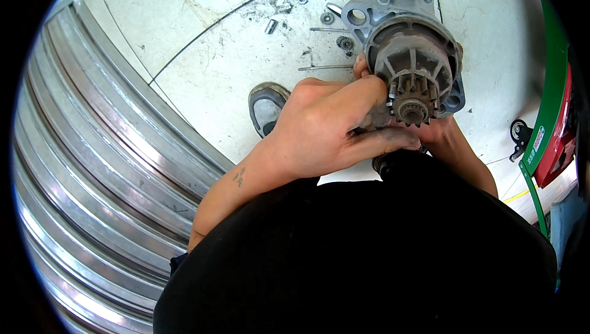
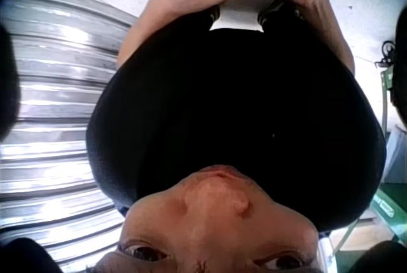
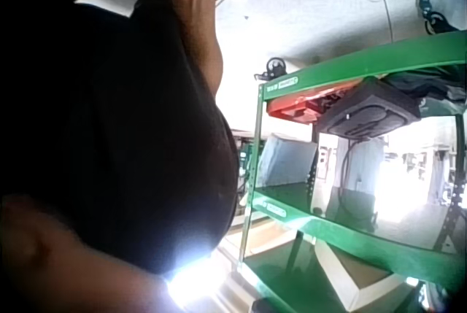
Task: The person sits on the floor and disassembles a mechanical part, likely a starter motor, using a screwdriver and a socket wrench. They remove internal components, inspect them, and then reassemble the part.
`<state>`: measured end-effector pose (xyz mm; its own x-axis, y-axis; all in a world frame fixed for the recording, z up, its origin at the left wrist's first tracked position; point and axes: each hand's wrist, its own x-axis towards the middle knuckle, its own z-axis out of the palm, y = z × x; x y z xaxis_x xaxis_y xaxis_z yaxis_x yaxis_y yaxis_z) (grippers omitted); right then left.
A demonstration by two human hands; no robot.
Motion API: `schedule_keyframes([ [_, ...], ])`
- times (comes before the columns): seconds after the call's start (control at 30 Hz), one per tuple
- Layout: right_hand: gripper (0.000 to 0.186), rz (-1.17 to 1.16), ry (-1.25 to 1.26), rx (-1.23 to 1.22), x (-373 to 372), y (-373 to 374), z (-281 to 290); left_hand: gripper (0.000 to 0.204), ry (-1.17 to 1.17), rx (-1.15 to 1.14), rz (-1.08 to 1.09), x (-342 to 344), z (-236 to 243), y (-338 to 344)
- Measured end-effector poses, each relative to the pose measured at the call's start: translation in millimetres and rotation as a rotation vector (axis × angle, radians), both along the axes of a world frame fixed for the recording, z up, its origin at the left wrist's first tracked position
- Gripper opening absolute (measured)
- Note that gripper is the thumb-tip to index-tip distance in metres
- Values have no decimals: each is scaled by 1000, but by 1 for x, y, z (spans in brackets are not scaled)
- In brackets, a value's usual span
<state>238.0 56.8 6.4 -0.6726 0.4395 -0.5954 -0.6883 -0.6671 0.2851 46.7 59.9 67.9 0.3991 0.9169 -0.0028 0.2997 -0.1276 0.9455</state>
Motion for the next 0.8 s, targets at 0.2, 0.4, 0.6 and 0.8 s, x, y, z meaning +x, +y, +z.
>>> schedule_keyframes([
  [0.2, 94, 13, 60, -8, 1, 0, 1, 41, 10, 20, -4, 0, -1, 0],
  [0.4, 97, 27, -3, 60, 1, 1, -2, 45, -18, 9, -3, -1, -3, 0],
  [0.6, 106, 19, -184, 204, 18, -3, -11, 52, -24, -73, -15, -5, -1, 1],
  [0.8, 118, 87, -223, 389, 34, 3, -15, 51, 3, -43, 27, -2, -7, -4],
])
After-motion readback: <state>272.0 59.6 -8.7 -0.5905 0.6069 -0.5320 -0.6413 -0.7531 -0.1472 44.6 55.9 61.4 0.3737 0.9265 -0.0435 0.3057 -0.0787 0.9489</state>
